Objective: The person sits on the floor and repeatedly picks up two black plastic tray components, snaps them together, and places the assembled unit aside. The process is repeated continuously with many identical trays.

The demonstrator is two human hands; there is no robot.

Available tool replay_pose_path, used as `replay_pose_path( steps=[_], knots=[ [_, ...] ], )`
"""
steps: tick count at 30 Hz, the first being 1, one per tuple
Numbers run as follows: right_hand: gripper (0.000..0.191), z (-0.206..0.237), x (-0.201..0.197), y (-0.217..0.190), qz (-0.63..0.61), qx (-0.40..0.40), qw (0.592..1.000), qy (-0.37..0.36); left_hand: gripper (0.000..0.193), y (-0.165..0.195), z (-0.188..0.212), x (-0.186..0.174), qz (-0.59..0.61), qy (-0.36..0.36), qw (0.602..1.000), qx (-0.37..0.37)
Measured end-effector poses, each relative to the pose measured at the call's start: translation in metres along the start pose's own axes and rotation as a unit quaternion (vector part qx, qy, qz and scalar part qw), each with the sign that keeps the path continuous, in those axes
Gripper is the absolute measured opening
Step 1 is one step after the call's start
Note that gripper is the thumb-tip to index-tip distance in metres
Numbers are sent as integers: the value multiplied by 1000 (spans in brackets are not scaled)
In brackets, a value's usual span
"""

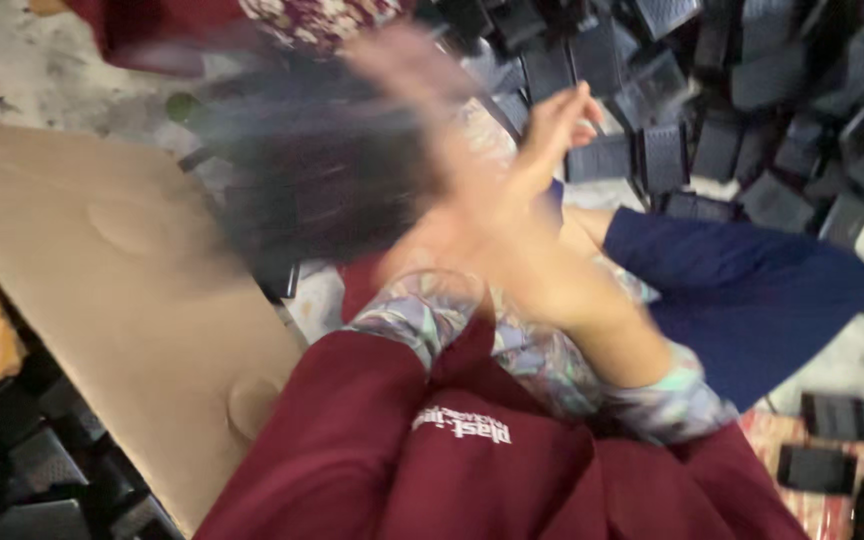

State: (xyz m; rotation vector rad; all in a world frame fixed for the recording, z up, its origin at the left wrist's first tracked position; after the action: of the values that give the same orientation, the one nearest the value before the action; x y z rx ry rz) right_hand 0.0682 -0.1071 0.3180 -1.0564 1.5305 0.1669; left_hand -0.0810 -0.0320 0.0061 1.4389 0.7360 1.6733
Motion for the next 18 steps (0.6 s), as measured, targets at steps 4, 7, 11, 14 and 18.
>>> replay_pose_path(
  steps=[4, 7, 11, 14, 18],
  knots=[
    [70, 0, 11, -46, -207, -33, 975, 71, 37, -4, -14, -29, 31, 64, 997, 39],
    [42, 39, 8, 72, -161, 134, 965, 160, 35, -10, -29, -38, 43, 97, 993, 55],
    [26, 103, 41, 217, 133, 164, 974, 88, 32, -15, -35, -33, 19, 105, 992, 60],
    [39, 136, 93, 275, 216, 211, 953, -31, 35, -8, -32, -27, -4, 82, 996, 47],
    [14, 144, 95, 303, 6, 290, 954, 81, 45, 11, -18, -9, -35, 30, 995, 86]
  ],
)
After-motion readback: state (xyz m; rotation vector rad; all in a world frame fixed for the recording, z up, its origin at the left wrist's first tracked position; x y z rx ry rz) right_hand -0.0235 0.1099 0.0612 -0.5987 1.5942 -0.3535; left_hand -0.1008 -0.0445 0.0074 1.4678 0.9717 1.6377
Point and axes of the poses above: each hand's wrist, its own z-axis away from the middle knuckle, its own x-axis out of the palm, y = z × x, the point moved 8 cm from there along -z, towards the middle knuckle
